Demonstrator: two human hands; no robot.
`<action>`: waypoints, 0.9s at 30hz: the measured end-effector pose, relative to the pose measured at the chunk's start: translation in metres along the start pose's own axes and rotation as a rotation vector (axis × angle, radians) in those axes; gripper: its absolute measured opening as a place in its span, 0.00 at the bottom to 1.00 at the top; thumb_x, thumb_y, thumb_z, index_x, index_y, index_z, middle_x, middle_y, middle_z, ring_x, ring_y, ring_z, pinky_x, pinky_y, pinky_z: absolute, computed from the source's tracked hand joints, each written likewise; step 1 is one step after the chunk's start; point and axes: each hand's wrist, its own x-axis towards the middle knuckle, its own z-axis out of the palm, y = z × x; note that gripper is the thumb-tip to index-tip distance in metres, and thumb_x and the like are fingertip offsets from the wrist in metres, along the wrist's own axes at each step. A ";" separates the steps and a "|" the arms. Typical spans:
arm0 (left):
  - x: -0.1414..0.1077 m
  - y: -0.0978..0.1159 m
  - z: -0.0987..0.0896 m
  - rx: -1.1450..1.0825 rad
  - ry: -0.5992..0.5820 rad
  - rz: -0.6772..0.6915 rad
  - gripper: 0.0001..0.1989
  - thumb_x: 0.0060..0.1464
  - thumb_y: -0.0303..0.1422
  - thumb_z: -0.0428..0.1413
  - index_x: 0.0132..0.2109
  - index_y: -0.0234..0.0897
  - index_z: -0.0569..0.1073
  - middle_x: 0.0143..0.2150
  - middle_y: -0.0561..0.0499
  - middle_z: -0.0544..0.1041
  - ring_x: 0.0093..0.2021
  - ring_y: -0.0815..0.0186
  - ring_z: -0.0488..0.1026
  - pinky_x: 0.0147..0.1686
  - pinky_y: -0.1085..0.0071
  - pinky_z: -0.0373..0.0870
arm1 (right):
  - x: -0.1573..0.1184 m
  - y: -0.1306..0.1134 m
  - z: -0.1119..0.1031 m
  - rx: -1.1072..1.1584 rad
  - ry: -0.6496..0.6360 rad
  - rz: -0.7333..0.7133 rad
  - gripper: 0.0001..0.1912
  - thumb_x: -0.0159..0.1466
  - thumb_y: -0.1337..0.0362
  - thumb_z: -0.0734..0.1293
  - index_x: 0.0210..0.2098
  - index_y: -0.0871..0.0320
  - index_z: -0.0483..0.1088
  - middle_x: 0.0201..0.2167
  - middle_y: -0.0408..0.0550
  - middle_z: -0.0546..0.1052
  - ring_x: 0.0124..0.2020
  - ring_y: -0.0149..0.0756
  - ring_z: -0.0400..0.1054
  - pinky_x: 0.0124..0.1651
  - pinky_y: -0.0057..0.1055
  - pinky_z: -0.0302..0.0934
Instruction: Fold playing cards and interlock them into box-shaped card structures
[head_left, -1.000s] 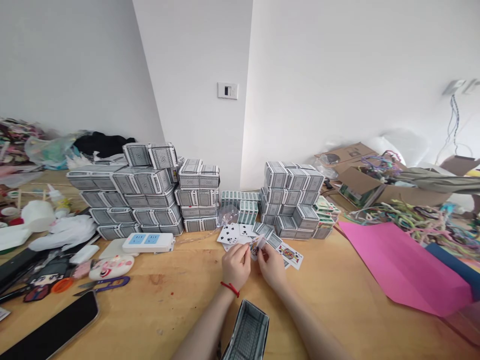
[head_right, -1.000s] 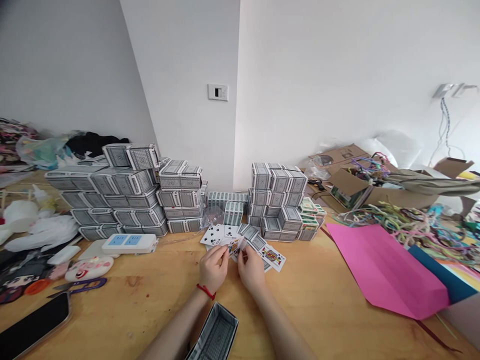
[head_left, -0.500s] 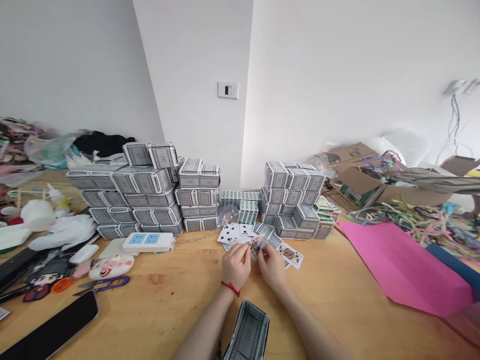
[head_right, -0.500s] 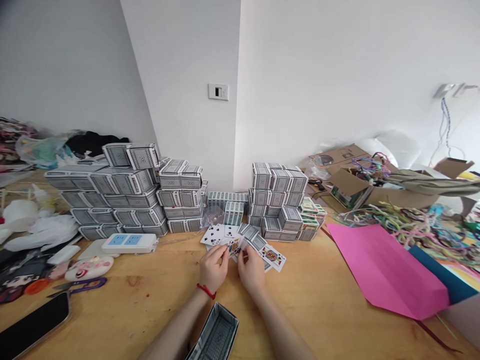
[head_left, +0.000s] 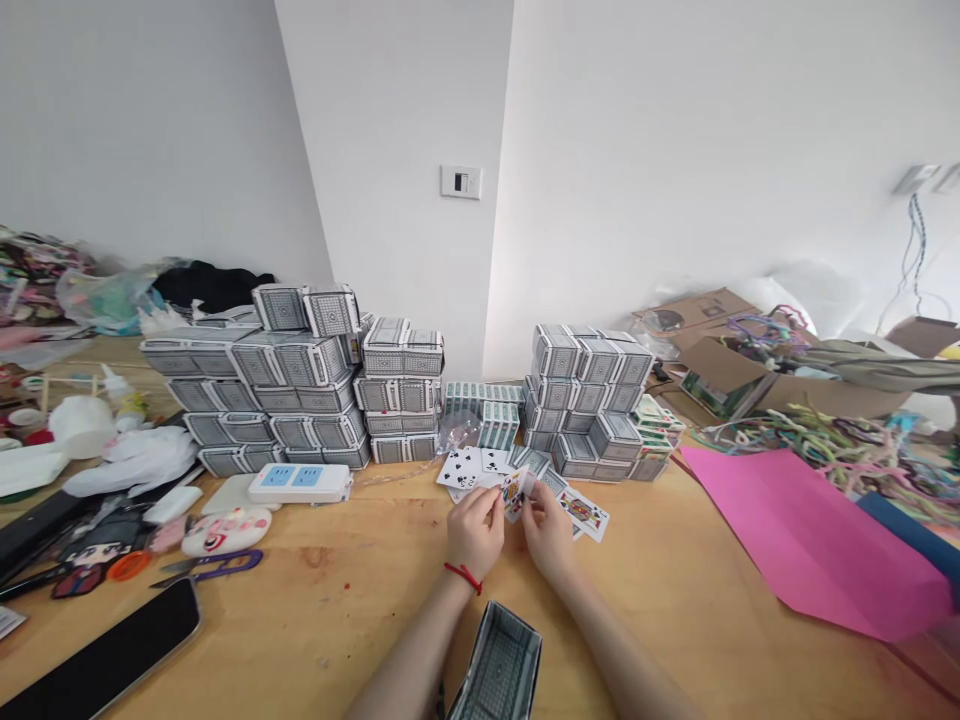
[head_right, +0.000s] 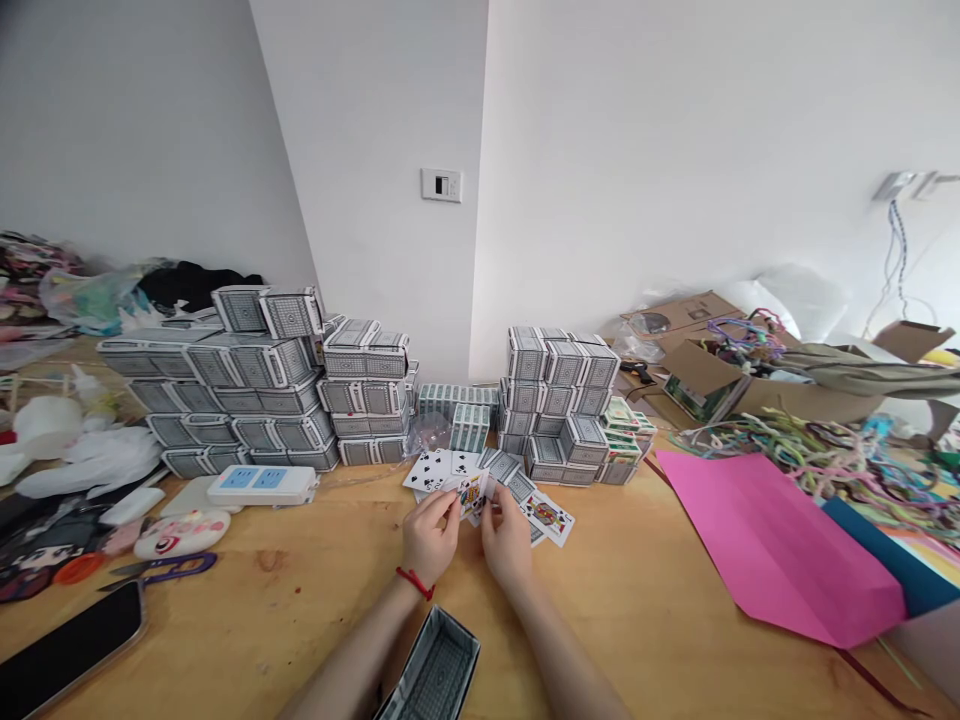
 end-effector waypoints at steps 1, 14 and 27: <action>0.000 0.000 0.000 0.002 -0.004 0.002 0.11 0.54 0.28 0.45 0.34 0.35 0.72 0.26 0.48 0.73 0.29 0.67 0.70 0.30 0.72 0.67 | 0.000 0.000 0.000 0.012 0.005 0.001 0.13 0.58 0.60 0.55 0.39 0.59 0.64 0.34 0.51 0.75 0.33 0.38 0.70 0.35 0.31 0.62; -0.001 -0.001 0.000 -0.013 -0.033 -0.038 0.10 0.54 0.29 0.46 0.33 0.35 0.71 0.26 0.49 0.72 0.28 0.68 0.69 0.30 0.73 0.66 | 0.002 -0.001 -0.004 0.059 -0.021 -0.006 0.12 0.57 0.60 0.56 0.36 0.58 0.66 0.31 0.49 0.76 0.32 0.37 0.70 0.35 0.31 0.63; 0.000 0.001 0.000 0.022 -0.076 -0.050 0.11 0.54 0.29 0.45 0.31 0.35 0.71 0.24 0.49 0.71 0.27 0.68 0.68 0.29 0.74 0.64 | 0.002 -0.001 -0.005 -0.046 -0.022 0.015 0.11 0.57 0.60 0.57 0.32 0.58 0.66 0.29 0.50 0.76 0.31 0.39 0.70 0.34 0.31 0.61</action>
